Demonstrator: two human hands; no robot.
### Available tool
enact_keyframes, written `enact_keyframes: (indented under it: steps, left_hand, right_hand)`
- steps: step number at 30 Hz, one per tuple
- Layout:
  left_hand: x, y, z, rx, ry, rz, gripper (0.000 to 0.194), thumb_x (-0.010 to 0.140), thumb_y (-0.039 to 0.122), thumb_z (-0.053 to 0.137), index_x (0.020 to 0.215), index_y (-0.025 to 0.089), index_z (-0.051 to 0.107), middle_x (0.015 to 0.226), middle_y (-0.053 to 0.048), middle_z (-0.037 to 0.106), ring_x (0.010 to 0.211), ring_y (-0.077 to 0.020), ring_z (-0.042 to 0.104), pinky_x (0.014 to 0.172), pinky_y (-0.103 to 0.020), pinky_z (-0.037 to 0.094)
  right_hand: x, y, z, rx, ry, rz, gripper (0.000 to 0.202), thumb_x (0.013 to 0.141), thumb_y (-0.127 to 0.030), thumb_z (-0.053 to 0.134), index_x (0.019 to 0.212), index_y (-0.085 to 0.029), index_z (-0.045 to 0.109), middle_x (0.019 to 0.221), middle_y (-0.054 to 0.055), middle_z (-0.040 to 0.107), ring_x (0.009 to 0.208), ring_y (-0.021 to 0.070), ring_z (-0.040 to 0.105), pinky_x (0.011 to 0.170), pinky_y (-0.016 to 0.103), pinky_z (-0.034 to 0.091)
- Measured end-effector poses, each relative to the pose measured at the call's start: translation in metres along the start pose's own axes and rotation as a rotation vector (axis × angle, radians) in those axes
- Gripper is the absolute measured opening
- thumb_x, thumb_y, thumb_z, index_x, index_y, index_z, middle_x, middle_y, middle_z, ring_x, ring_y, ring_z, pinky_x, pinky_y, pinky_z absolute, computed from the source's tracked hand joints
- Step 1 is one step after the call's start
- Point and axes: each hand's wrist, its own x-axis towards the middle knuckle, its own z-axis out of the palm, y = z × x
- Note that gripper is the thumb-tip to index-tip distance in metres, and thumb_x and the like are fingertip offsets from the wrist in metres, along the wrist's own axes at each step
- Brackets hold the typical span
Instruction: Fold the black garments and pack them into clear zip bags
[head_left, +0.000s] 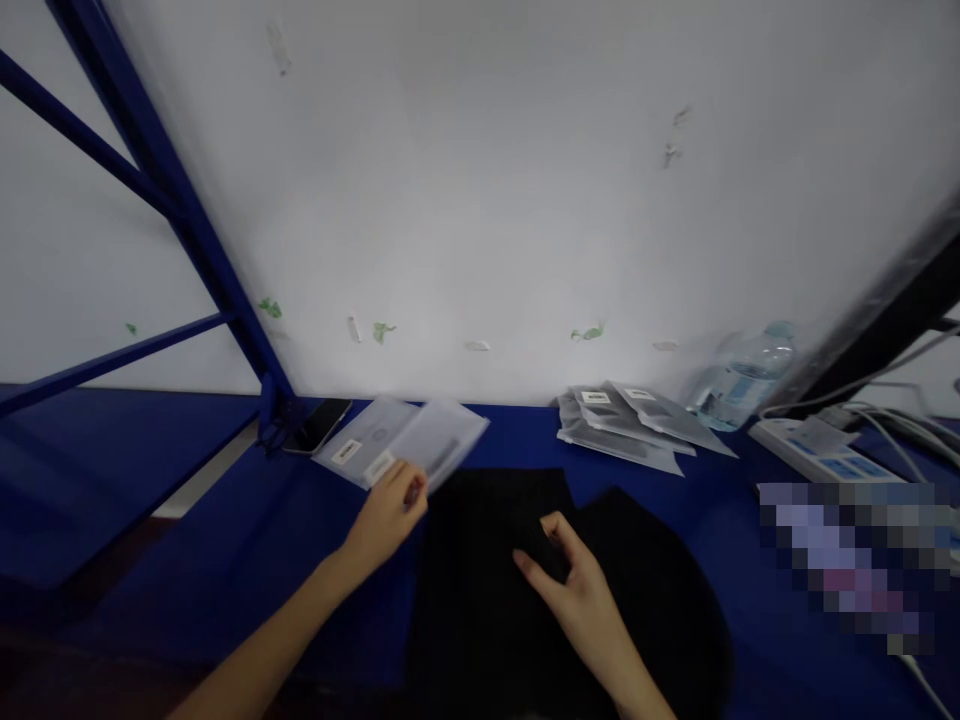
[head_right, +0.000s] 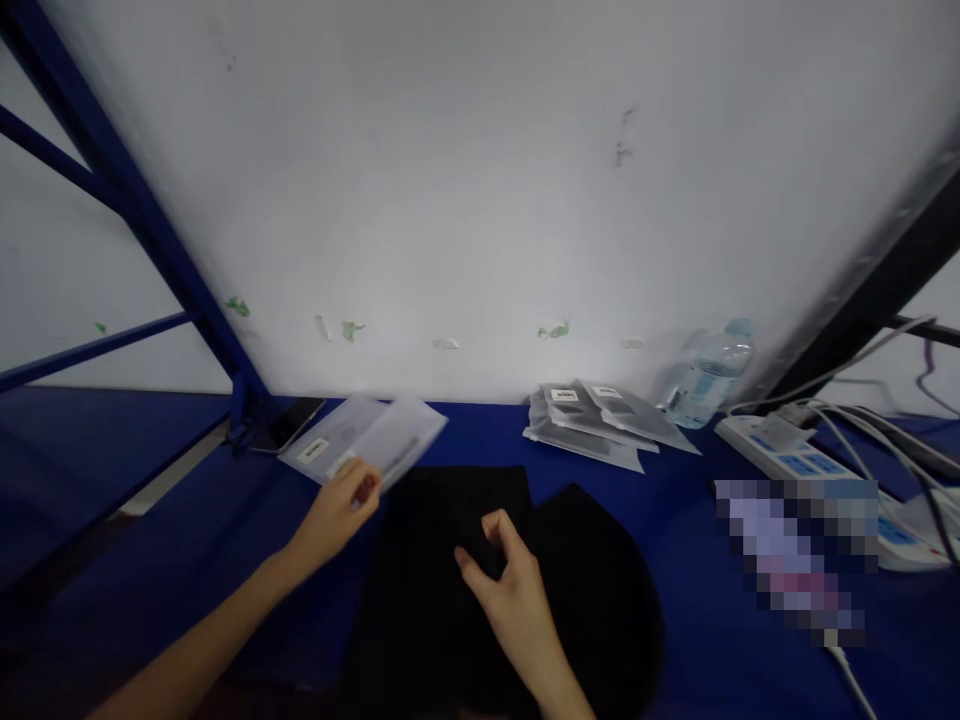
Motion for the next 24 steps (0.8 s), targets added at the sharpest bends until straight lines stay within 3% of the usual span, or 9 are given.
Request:
enact_keyframes:
  steps: [3, 6, 10, 15, 19, 24]
  left_hand:
    - [-0.021, 0.034, 0.018, -0.130, -0.187, 0.111, 0.011, 0.086, 0.016, 0.044, 0.084, 0.022, 0.054, 0.085, 0.000, 0.055, 0.074, -0.0157, 0.055, 0.069, -0.027, 0.045]
    - [-0.031, 0.053, 0.029, -0.300, -0.341, 0.117, 0.013, 0.090, 0.020, 0.043, 0.086, 0.021, 0.055, 0.088, -0.003, 0.057, 0.076, -0.0170, 0.057, 0.067, -0.028, 0.044]
    - [-0.033, 0.058, 0.032, -0.563, -0.402, 0.085, 0.006, 0.081, 0.022, 0.058, 0.086, 0.020, 0.058, 0.085, -0.002, 0.062, 0.079, -0.0202, 0.059, 0.068, -0.029, 0.045]
    - [-0.031, 0.056, 0.035, -0.739, -0.351, -0.032, 0.011, 0.079, 0.015, 0.053, 0.085, 0.020, 0.061, 0.086, -0.002, 0.068, 0.085, -0.0215, 0.062, 0.077, -0.032, 0.047]
    - [-0.030, 0.054, 0.043, -0.650, -0.327, -0.123, 0.009, 0.077, 0.017, 0.053, 0.082, 0.020, 0.059, 0.081, -0.002, 0.067, 0.082, -0.0212, 0.062, 0.071, -0.030, 0.045]
    - [-0.030, 0.058, 0.047, -0.540, -0.190, -0.177, 0.017, 0.089, 0.031, 0.044, 0.078, 0.021, 0.053, 0.069, 0.001, 0.059, 0.067, -0.0174, 0.057, 0.062, -0.028, 0.043]
  right_hand:
    - [-0.008, -0.007, -0.027, 0.051, -0.107, 0.054, 0.025, 0.079, -0.037, 0.063, 0.073, -0.021, 0.045, 0.072, -0.003, 0.049, 0.069, 0.0130, 0.049, 0.063, 0.022, 0.043]
    - [-0.018, -0.017, -0.047, 0.170, -0.252, 0.122, 0.026, 0.077, -0.036, 0.067, 0.075, -0.021, 0.046, 0.072, -0.004, 0.050, 0.066, 0.0122, 0.049, 0.059, 0.021, 0.042]
    - [-0.020, -0.025, -0.039, 0.318, -0.225, 0.137, 0.026, 0.074, -0.036, 0.070, 0.088, -0.022, 0.054, 0.082, -0.001, 0.060, 0.075, 0.0156, 0.058, 0.067, 0.024, 0.048]
    - [-0.013, -0.011, -0.013, 0.271, -0.166, 0.105, 0.029, 0.083, -0.038, 0.061, 0.107, -0.023, 0.057, 0.103, 0.005, 0.066, 0.097, 0.0224, 0.064, 0.083, 0.034, 0.051]
    - [-0.013, 0.007, -0.008, 0.109, -0.065, 0.028, 0.027, 0.087, -0.036, 0.056, 0.110, -0.022, 0.056, 0.099, 0.005, 0.068, 0.093, 0.0213, 0.066, 0.081, 0.032, 0.052]
    - [-0.015, 0.012, -0.010, -0.126, -0.063, -0.044, 0.025, 0.090, -0.027, 0.049, 0.114, -0.022, 0.052, 0.101, 0.005, 0.068, 0.087, 0.0187, 0.067, 0.079, 0.029, 0.052]
